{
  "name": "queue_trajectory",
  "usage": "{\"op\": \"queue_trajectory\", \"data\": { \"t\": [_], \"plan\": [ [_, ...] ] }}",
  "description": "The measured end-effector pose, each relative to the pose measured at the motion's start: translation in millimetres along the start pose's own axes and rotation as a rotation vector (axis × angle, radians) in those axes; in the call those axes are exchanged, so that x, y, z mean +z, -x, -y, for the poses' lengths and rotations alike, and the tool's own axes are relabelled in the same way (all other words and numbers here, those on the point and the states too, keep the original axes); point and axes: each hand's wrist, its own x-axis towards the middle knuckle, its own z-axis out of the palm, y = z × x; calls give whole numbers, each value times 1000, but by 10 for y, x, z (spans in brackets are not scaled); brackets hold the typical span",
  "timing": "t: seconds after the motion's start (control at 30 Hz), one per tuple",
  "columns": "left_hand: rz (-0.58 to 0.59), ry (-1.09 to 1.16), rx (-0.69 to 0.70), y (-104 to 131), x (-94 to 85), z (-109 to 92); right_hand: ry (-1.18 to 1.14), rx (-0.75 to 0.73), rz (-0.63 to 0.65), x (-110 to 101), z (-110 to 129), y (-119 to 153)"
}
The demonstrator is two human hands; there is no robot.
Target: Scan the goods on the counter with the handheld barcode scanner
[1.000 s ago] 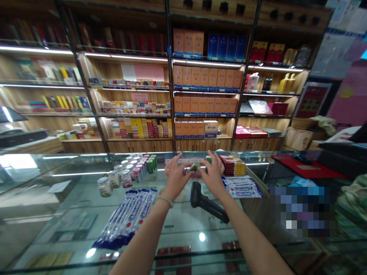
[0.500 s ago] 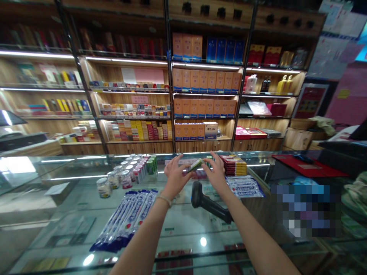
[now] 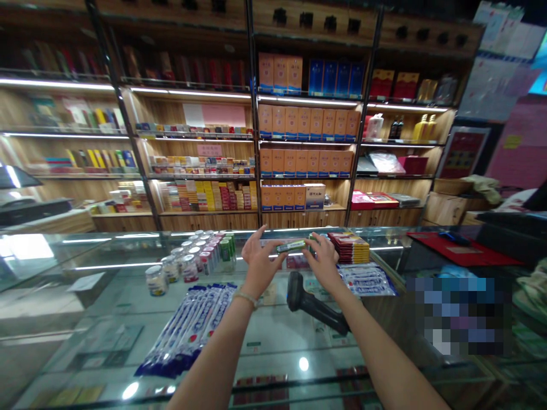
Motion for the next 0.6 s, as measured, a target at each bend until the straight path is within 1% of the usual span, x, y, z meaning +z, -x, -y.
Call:
{"op": "queue_trajectory", "data": {
  "t": [0.23,0.37,0.5,0.6],
  "plan": [
    [41,-10,7,23,20,5,100,-11,14,0,-19,8],
    [36,-17,-5,42,13,16,145,-6,40,-27,18,1],
    [43,-32,-41,63,-15,15,235,33,110,-71,123,23],
    [50,-39,-56,78,-26,17,316,52,200,-145,219,120]
  ]
}}
